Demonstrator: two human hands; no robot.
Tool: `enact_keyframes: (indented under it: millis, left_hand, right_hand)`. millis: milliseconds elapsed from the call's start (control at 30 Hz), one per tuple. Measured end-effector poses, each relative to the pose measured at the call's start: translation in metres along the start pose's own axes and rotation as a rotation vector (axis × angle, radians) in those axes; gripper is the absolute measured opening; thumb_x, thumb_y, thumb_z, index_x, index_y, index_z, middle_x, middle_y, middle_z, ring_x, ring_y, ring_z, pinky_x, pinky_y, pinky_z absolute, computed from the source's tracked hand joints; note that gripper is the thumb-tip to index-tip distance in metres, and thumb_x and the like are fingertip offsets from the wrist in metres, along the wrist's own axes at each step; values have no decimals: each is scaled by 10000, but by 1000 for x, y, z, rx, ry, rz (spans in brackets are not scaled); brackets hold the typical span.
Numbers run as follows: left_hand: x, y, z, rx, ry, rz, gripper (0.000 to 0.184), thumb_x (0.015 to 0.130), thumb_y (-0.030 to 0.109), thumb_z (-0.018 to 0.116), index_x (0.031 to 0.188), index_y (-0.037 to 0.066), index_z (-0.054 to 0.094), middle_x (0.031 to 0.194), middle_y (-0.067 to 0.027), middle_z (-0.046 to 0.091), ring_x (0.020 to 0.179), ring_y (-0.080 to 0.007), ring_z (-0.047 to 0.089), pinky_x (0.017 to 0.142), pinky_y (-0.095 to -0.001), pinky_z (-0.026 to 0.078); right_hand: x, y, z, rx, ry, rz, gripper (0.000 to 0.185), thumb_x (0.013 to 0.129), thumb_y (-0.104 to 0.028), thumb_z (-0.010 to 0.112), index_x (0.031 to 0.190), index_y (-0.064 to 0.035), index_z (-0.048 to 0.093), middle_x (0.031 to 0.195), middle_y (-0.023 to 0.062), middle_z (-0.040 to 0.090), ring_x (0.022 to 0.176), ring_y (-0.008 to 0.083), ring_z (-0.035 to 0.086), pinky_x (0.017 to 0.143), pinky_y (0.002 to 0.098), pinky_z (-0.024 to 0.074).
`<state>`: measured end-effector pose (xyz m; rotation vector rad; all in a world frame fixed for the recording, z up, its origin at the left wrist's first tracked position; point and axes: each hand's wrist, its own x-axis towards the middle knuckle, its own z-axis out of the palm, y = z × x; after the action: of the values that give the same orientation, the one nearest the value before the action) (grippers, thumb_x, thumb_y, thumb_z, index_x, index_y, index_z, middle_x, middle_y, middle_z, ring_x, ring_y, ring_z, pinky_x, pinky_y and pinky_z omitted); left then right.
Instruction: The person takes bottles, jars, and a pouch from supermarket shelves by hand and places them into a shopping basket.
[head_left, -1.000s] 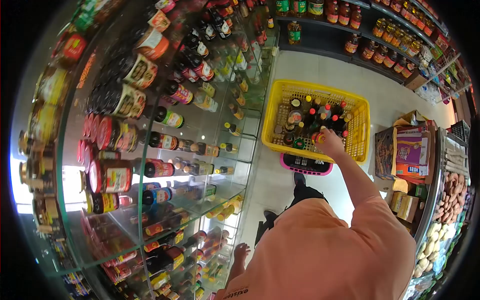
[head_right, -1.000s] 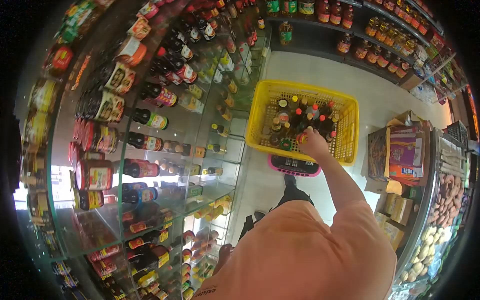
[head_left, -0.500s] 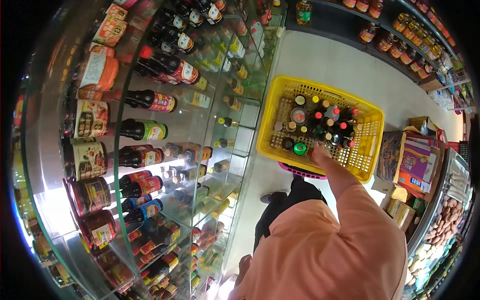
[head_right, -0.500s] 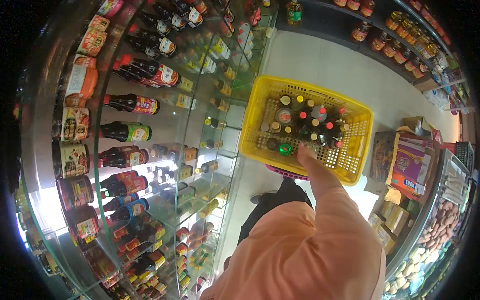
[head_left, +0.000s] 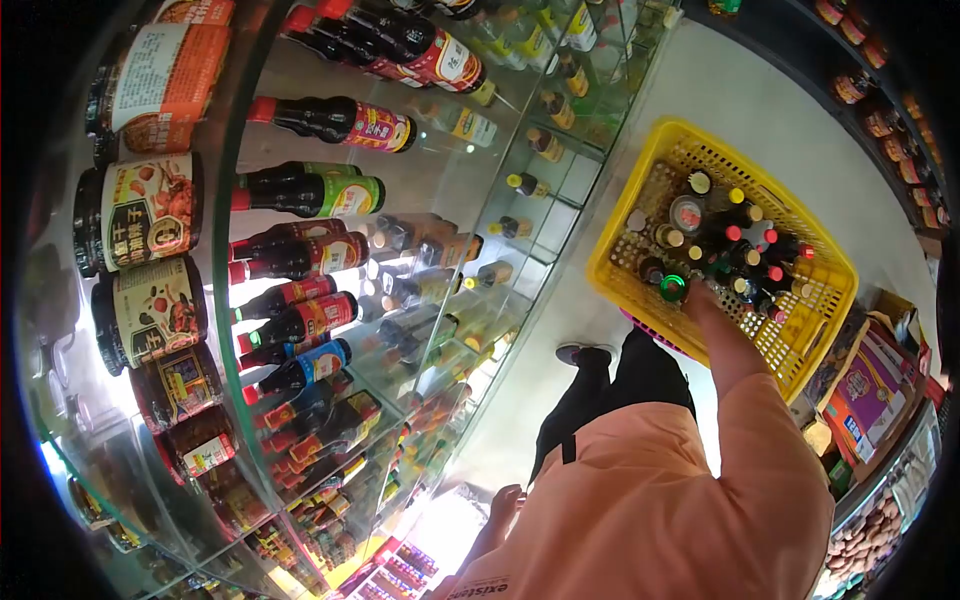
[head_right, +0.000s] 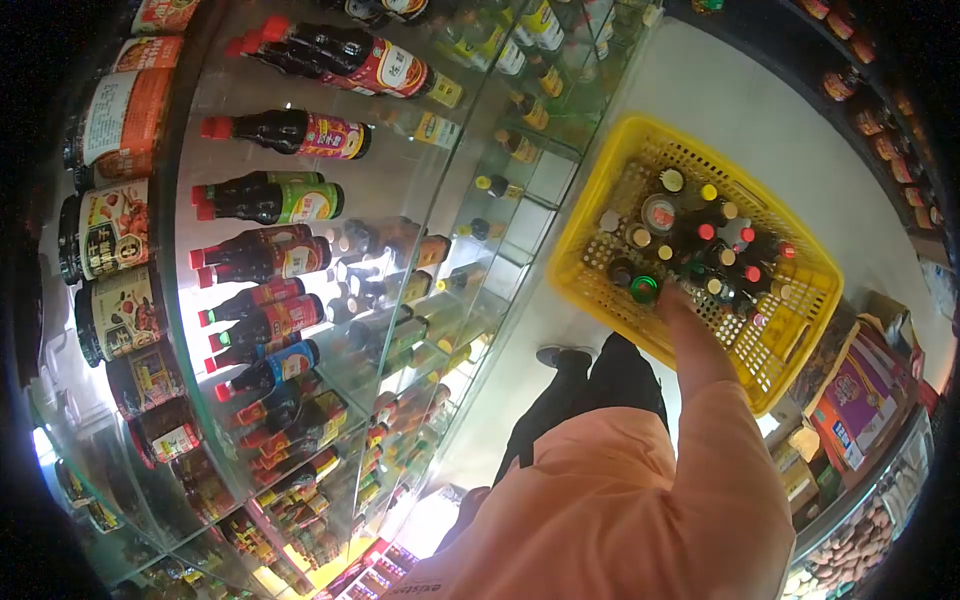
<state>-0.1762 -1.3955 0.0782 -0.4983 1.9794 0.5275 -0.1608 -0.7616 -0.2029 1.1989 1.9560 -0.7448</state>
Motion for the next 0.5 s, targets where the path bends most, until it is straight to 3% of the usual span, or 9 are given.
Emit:
enact_keyframes:
  millis: [200,300,367,500]
  left_hand:
    - [15,-26,6,-178,-7,-2,342,971,252,561,1256,64,574,1073,-120,702,911,-206,698,754,-323,527]
    - [24,-34,14,-303,-26,-47,333,974,253,559,1255,77,575,1063,-116,704,907,-201,698,749,-322,524]
    - [35,-42,18,-336,-31,-55,332,973,253,559,1252,74,576,1060,-114,705,900,-198,697,744,-322,523]
    - [25,-17,22,-354,-29,-78,331,966,247,564,1246,71,577,1052,-110,707,875,-191,695,731,-319,524]
  right_hand:
    - [11,-12,13,-6,57,-24,719,748,-168,796,1337,-51,401,1295,278,545,1151,427,601,934,482,521]
    - [13,-12,14,16,77,-12,800,755,-212,801,1392,-67,340,1312,289,526,1156,432,593,941,485,514]
    - [25,2,17,37,20,-117,843,768,-264,795,1429,-85,303,1301,284,536,1161,428,589,937,480,514]
    - [43,34,36,15,-23,-173,728,795,-284,763,1394,-80,404,1239,269,579,1132,421,607,905,472,520]
